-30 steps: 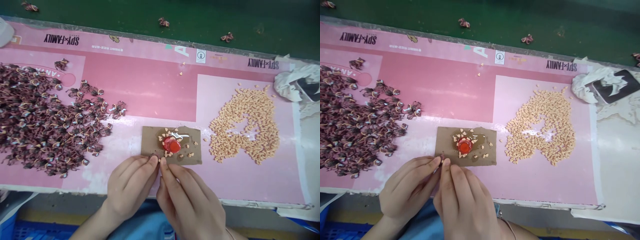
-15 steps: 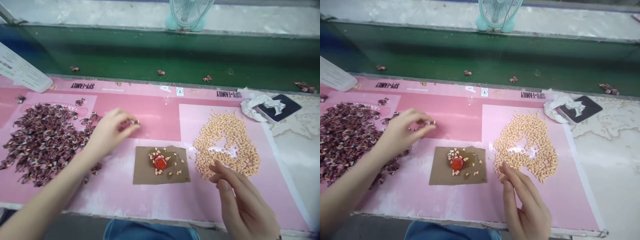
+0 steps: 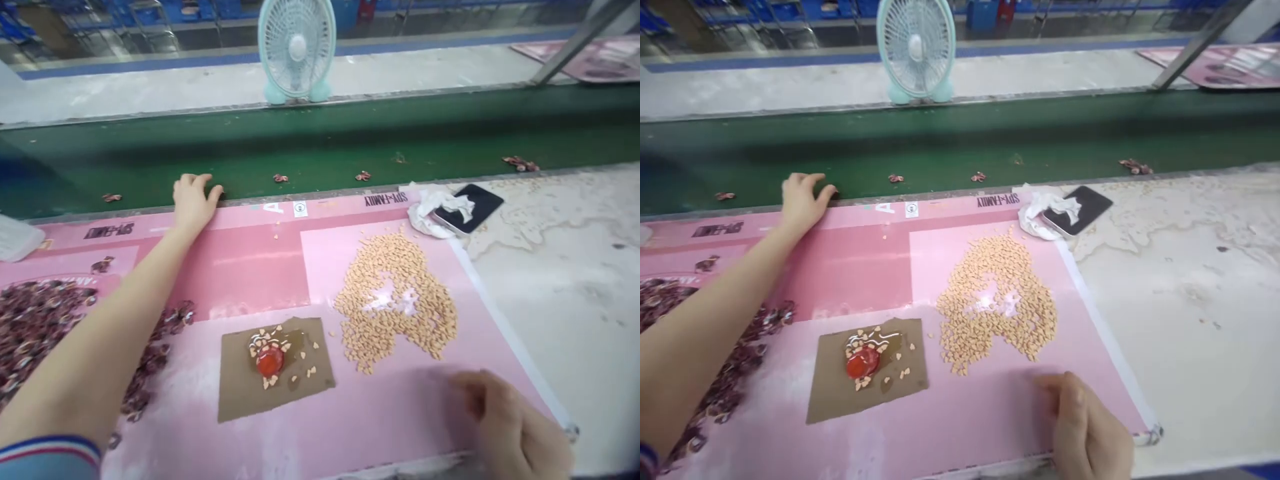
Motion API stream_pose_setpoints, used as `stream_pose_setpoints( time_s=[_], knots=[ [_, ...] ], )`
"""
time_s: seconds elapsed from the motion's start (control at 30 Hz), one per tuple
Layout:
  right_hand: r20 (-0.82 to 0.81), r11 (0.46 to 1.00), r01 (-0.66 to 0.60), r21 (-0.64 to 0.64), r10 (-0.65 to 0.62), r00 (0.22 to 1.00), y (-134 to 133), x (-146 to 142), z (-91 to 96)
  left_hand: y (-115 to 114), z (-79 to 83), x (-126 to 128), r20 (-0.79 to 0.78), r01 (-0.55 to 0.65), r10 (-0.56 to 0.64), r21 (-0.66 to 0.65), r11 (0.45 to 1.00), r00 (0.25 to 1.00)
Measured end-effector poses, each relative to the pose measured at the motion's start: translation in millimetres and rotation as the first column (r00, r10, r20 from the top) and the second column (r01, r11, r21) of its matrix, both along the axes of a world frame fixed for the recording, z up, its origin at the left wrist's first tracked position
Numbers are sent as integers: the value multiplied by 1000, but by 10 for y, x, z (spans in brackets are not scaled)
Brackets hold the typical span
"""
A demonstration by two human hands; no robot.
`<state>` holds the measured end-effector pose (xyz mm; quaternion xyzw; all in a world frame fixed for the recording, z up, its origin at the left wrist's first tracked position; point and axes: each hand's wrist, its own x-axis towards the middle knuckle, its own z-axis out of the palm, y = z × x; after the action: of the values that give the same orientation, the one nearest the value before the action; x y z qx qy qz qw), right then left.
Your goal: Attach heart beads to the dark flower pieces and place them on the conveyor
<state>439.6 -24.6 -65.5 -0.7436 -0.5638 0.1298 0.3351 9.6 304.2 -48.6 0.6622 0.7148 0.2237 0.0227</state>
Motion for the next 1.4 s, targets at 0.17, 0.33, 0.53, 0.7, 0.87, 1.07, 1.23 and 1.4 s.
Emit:
stream_pose_setpoints(
  time_s=[0.17,0.33,0.53,0.7,0.87,1.07,1.23,1.4],
  knots=[
    [194,972,-209,104,187,963,285,62,-66,214,-11,599,-25,297,-298,-29,954,954],
    [362,974,-195,112,143,921,287,52,-16,514,-57,1268,-62,405,-423,-185,895,904],
    [393,955,-265,130,196,899,202,129,14,514,96,1423,-43,331,-343,-170,928,938],
    [421,963,-240,125,167,891,215,105,-14,306,245,1366,33,246,-244,-145,958,969],
    [411,962,-264,63,216,886,231,118,33,-258,430,1077,98,169,-157,-124,978,983],
    [191,918,-390,68,372,908,291,-145,209,-1560,611,639,494,279,-148,-204,938,857],
    [-120,706,-652,276,698,706,347,-897,462,-2609,644,810,752,432,-201,-121,894,627],
    [-221,632,-666,395,770,599,334,-1453,544,-3130,567,1018,949,434,17,-161,886,316]
  ],
)
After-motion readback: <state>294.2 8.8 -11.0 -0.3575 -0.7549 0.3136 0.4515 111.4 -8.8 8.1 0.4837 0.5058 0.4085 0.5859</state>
